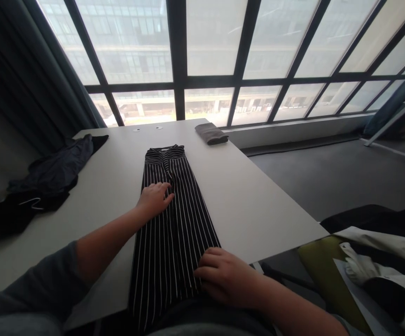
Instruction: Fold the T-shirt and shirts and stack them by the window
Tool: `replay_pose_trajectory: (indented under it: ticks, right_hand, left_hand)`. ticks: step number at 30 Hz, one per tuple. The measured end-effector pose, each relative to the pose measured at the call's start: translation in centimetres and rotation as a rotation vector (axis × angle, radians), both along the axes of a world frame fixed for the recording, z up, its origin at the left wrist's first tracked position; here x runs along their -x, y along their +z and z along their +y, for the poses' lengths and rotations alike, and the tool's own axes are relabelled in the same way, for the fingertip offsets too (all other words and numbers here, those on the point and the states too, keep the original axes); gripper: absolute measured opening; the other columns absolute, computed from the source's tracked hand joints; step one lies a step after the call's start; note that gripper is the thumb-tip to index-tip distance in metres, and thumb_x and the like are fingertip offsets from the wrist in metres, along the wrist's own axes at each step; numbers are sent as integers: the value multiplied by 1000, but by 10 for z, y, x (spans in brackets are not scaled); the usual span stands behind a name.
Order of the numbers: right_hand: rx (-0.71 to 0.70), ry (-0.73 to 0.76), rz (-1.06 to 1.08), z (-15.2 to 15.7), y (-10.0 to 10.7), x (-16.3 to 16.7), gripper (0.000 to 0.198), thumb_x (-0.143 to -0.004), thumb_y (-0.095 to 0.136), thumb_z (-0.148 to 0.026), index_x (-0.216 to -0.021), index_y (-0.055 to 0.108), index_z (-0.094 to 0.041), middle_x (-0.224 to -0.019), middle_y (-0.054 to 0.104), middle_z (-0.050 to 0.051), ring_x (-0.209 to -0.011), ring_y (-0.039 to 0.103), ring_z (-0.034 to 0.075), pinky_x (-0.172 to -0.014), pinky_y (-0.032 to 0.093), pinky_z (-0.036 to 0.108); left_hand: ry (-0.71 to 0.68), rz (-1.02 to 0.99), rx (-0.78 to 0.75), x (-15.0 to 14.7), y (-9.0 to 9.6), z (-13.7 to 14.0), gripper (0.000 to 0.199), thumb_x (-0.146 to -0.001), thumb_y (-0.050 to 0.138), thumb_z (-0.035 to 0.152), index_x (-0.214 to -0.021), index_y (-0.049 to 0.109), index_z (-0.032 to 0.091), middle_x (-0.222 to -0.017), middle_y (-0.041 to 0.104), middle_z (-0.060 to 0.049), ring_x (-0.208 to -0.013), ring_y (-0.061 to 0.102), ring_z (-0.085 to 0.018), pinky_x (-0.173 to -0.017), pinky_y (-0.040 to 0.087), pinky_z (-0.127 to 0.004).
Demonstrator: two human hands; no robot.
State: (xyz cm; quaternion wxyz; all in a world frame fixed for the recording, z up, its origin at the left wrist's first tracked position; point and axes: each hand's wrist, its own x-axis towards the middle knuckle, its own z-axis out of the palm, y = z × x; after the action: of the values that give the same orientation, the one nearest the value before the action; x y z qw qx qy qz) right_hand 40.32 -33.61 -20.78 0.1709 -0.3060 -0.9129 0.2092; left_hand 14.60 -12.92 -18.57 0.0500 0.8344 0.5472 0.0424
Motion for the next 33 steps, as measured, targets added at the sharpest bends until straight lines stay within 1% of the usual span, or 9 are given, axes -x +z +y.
replay_pose_trajectory:
  ticks: [3,6,9,15,19,22,25,29,33]
  right_hand:
    - [3,-99,83,18,1,-25,19,-99,60,-19,-112,74,-18,-104,70,8,-98,60,21,-91,49,35]
    - [21,-235,95,61,4,-42,18,-102,57,-19,-104,75,-18,-101,71,7,-97,61,20,-90,49,33]
    - [32,-412,11,128,8,-34,18,-101,58,-19,-100,76,-17,-97,72,6,-93,63,19,-90,48,31]
    - [52,-558,-182,274,26,45,33,-107,52,-28,-130,72,-17,-129,67,11,-114,62,21,-104,43,28]
    - [77,-607,-224,336,27,104,51,-107,53,-40,-154,55,-20,-150,53,18,-134,53,30,-114,40,37]
    - [133,-670,-275,365,22,131,61,-105,56,-41,-161,45,-20,-158,43,23,-141,48,36,-114,42,46]
    - [176,-706,-315,383,17,142,60,-103,60,-33,-160,46,-18,-155,47,26,-138,52,36,-111,46,47]
    - [157,-636,-313,395,16,138,41,-101,68,-29,-140,63,-17,-138,64,15,-124,63,26,-107,52,40]
    - [71,-651,-295,398,26,115,34,-103,67,-40,-127,67,-15,-131,67,11,-116,67,24,-101,58,46]
  left_hand:
    - [-49,-76,282,-2,16,-78,44,-101,51,52,-138,62,30,-101,73,-5,-96,69,-27,-88,53,-41]
    - [-137,-93,404,-12,20,-138,46,-99,58,46,-143,62,34,-115,72,-6,-111,66,-28,-100,49,-44]
    - [-85,-36,430,-27,18,-168,49,-96,61,43,-144,64,32,-124,68,-10,-114,63,-31,-103,48,-48]
    - [2,-76,499,-52,19,-181,56,-92,68,40,-147,62,30,-133,65,-13,-123,58,-37,-110,44,-56]
    - [-19,-125,548,-57,12,-185,56,-89,68,26,-145,62,27,-130,68,-14,-122,61,-36,-110,45,-55]
    - [-19,-204,565,-53,10,-183,47,-89,63,25,-136,66,27,-127,70,-12,-118,64,-33,-106,48,-50]
    - [-10,-232,602,-49,17,-178,40,-88,61,23,-128,70,27,-124,71,-11,-114,67,-33,-101,52,-48]
    - [-54,-349,631,-49,23,-174,32,-88,57,20,-114,75,24,-117,72,-10,-108,69,-29,-96,55,-42]
    - [-89,-528,589,-55,14,-171,28,-84,61,21,-107,78,23,-112,71,-8,-102,68,-24,-91,55,-35]
